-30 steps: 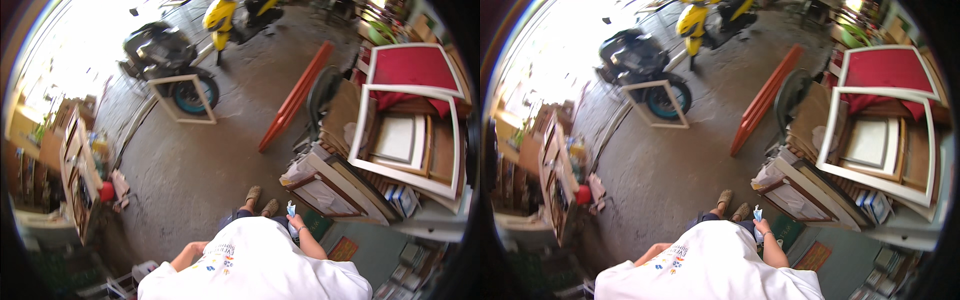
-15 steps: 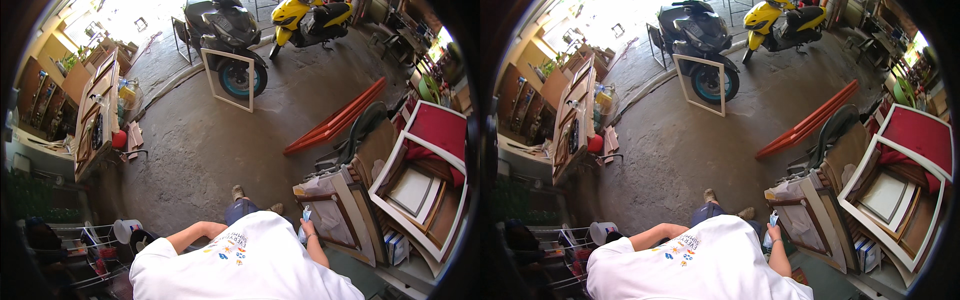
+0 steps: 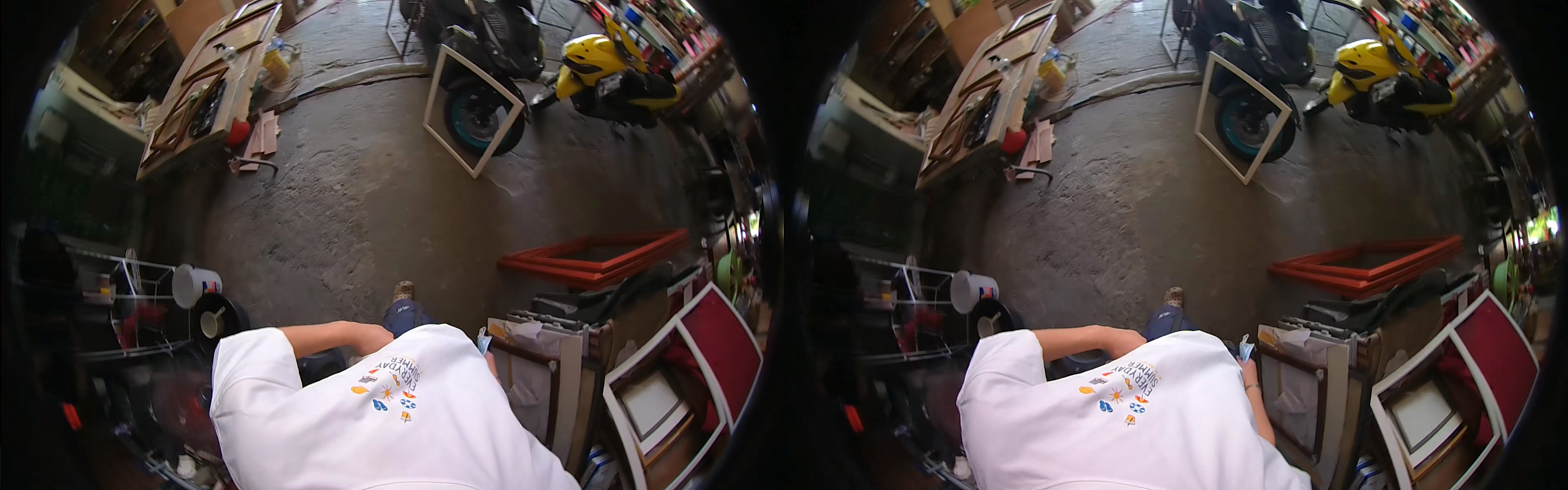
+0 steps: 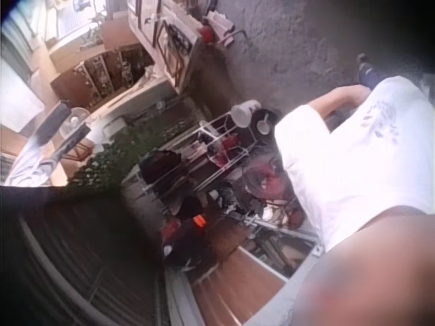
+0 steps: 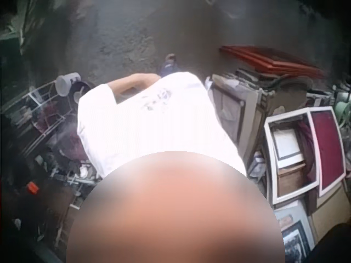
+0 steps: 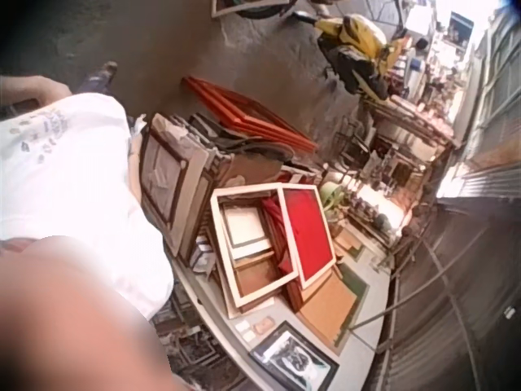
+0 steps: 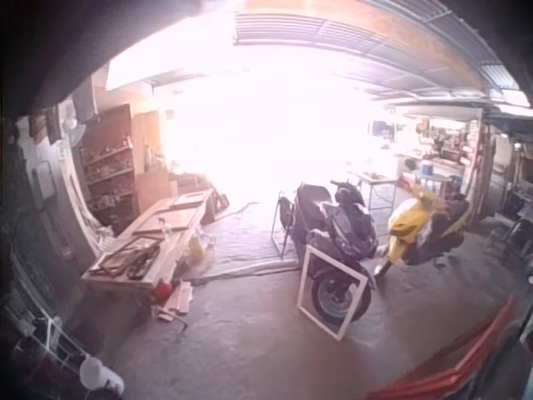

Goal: The person uses a spray gun to apply a reddish-brown finish to a wooden chair frame. After finishing the spray, they place the chair on a workbench and walk through the workshop.

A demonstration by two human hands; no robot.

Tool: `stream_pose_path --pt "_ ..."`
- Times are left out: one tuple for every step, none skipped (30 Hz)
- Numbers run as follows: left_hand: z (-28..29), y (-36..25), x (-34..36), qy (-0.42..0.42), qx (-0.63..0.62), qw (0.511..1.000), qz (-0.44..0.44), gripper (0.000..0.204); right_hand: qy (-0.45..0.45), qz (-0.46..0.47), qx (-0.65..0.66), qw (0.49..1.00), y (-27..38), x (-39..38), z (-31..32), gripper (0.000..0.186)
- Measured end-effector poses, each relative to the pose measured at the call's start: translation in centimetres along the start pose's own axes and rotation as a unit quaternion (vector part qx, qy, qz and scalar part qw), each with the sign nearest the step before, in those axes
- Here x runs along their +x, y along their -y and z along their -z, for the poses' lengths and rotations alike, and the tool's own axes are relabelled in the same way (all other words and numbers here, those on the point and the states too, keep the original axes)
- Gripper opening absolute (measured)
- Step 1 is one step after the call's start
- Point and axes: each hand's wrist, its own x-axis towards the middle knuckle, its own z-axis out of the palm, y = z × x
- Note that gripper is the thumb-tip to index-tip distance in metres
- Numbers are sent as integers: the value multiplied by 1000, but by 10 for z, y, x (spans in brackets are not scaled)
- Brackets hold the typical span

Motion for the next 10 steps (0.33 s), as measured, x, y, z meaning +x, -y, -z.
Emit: stream_pose_path --pt "-2 5 -2 -20 -18 1000 14 36 0 13 1 1000 9 6 1 49" --pt "-24 13 -14 -51 -48 997 39 36 15 -7 9 1000 42 1 1 47" --pt "-23 17 -15 -58 -51 996 37 37 -27 -8 35 999 39 9 1 49" --pt "-20 17 -18 -112 -117 986 35 37 -54 -3 0 999 49 13 8 50" --pt "-21 12 -20 -122 -156 980 15 37 -54 5 43 998 47 7 8 53" --pt "-18 19 -17 -82 -156 984 37 39 -88 -3 23 996 45 11 11 46" --pt "-10 26 -10 -38 -150 986 55 40 -122 -20 19 992 31 17 14 47" --pt "-3 25 -9 -18 -152 986 64 43 -149 12 77 986 38 12 12 52" --pt "7 17 -7 4 -152 986 73 45 -146 9 103 984 52 1 14 52" --pt "-19 9 -36 52 -124 990 52 45 -184 3 106 977 55 -15 18 51"
